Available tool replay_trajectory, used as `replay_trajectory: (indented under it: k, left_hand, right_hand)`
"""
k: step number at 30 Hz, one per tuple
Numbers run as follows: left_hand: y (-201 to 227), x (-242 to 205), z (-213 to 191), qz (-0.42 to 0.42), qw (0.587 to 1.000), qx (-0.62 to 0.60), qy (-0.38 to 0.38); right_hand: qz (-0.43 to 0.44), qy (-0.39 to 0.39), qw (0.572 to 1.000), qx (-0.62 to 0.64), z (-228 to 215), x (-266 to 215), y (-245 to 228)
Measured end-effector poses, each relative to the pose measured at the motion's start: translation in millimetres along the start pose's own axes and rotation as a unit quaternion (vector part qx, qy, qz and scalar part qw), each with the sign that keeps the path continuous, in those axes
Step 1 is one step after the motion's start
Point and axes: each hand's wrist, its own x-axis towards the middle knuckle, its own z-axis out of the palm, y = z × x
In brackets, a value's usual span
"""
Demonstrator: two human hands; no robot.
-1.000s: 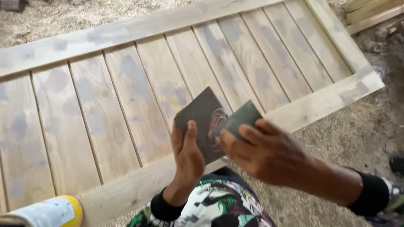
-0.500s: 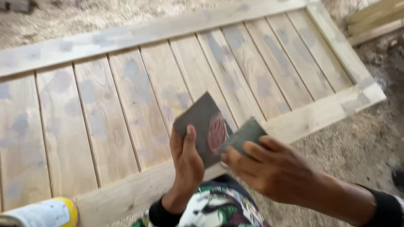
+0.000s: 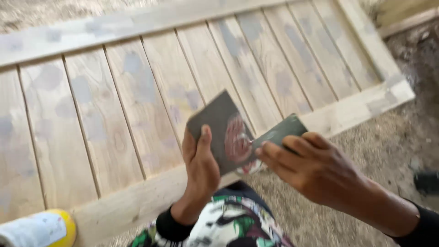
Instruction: Applying wood filler to a wooden panel and sanding it down to refine the surface.
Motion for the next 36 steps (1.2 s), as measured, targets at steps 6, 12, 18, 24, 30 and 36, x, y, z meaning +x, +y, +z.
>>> replay_trajectory:
  k: [6, 12, 18, 24, 30, 36]
  left_hand:
    - [-9.0, -5.0, -4.9, 0.020, 0.996, 0.083, -0.006]
    - [-7.7, -6.0, -10.0, -0.029, 0.997, 0.071, -0.031]
    - [-13.6, 0.5, -11.0, -0.059, 0.995, 0.071, -0.036]
    - [-24.4, 2.3, -19.8, -0.038, 0.992, 0.107, -0.060]
    - [-17.3, 2.3, -12.8, -0.225, 0.974, -0.021, -0.012]
    - [-8.9, -8.6, 1.1, -0.359, 0.919, -0.143, -0.079]
  right_hand:
    - [0.008, 0.021, 0.999, 0.026, -3.1, 2.9, -3.9]
    - [0.007, 0.017, 0.999, 0.042, -2.2, 13.6, -6.0]
    - [0.002, 0.006, 1.000, 0.010, 33.6, 3.3, 1.6]
    - [0.037, 0.019, 0.998, 0.048, 31.8, 7.1, 0.7]
    - [0.066, 0.059, 0.990, 0.113, 22.7, -34.5, 19.3]
    - [0.116, 0.232, 0.950, 0.172, 35.5, -62.6, 5.1]
